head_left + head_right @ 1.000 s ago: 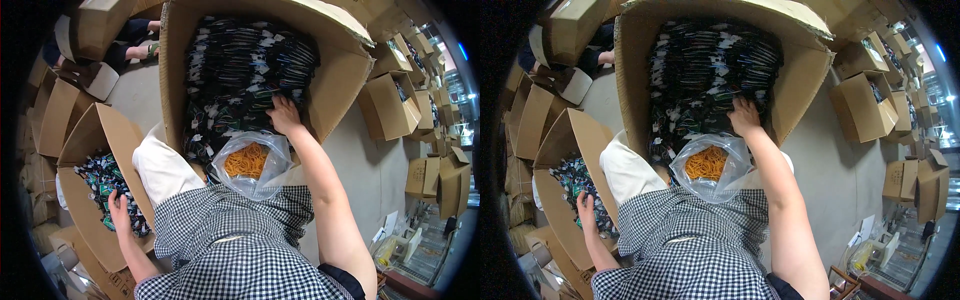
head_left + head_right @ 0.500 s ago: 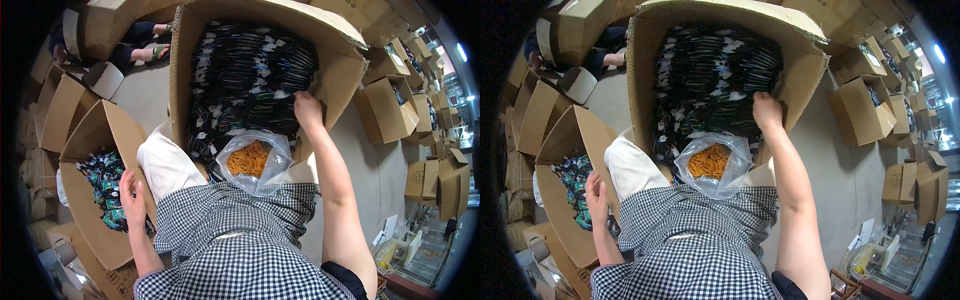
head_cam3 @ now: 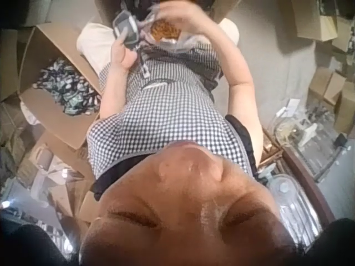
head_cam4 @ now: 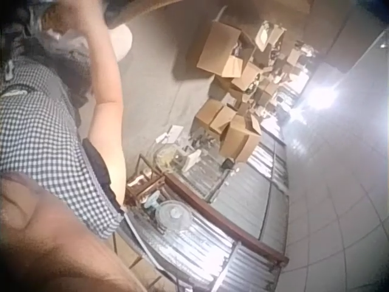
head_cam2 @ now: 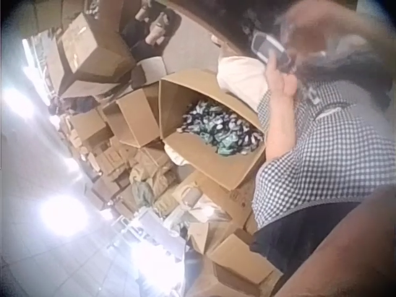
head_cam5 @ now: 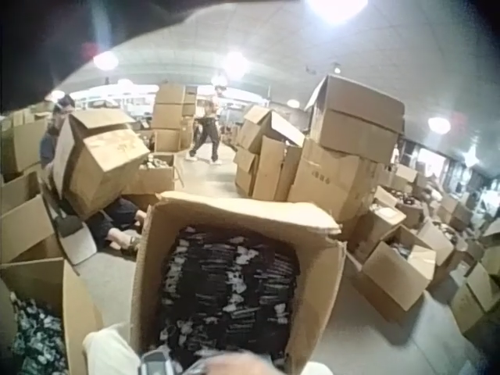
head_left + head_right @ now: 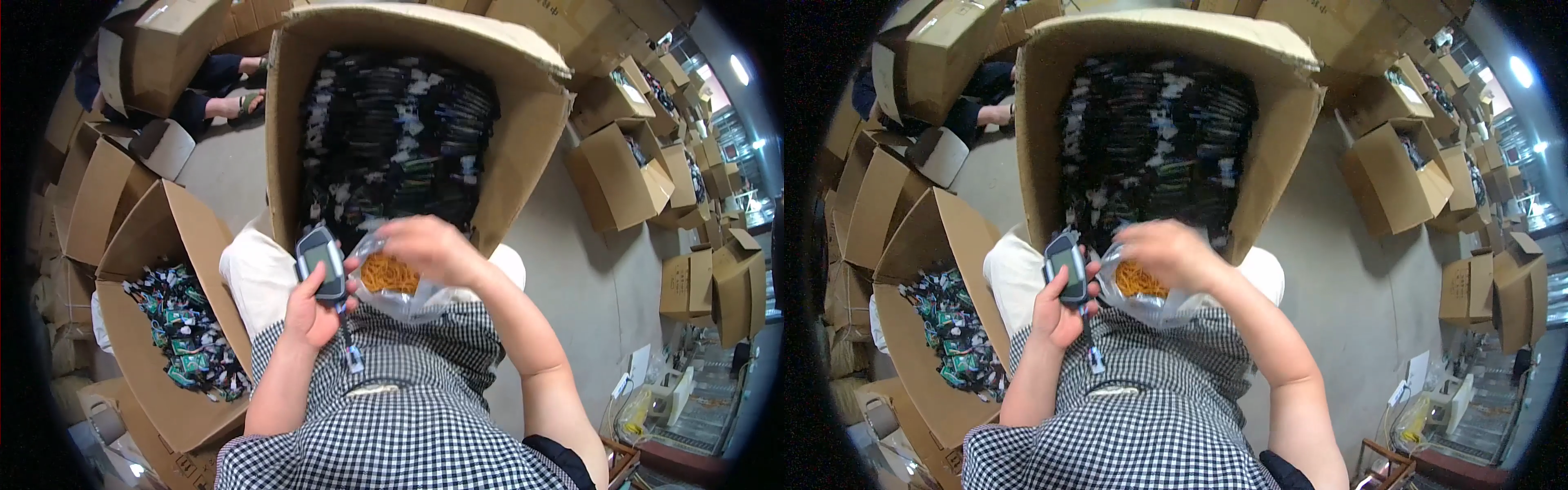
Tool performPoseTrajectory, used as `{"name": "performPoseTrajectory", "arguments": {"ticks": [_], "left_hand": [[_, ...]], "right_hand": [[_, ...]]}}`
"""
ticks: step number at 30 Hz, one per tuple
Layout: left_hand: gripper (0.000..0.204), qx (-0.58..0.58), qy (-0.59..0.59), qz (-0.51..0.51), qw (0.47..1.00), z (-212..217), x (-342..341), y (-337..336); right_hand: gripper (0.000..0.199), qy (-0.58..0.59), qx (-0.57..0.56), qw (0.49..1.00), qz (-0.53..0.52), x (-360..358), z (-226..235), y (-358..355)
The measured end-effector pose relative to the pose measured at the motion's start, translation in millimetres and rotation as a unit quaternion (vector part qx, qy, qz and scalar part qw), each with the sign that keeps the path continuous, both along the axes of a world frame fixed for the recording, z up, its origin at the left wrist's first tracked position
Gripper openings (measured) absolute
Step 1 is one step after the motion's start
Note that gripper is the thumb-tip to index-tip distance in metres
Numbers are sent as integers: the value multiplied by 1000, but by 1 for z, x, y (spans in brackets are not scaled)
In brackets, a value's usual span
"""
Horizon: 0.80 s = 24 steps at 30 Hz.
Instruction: The person is packaging small electronic display modules by grouping them with rubber bands and placing them into bags.
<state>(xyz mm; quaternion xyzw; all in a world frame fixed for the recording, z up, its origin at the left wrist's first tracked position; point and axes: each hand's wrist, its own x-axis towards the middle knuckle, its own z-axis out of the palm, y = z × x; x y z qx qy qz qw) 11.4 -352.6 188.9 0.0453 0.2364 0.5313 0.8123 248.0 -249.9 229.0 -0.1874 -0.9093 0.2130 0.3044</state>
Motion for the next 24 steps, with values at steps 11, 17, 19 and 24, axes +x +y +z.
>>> {"name": "performPoseTrajectory", "arguments": {"ticks": [11,17,19,24], "left_hand": [[37,-42,47,92,994,19,-23,-17],[34,-47,75,104,991,17,-23,-7],[33,-32,125,108,986,28,-26,-3],[31,62,292,159,941,53,-33,-4]], "right_hand": [[38,-537,-105,797,-256,75,-83,121],[12,-522,62,831,-181,58,-43,120],[11,-486,103,845,-198,50,-19,115],[9,-300,243,908,-163,25,73,66]]}}
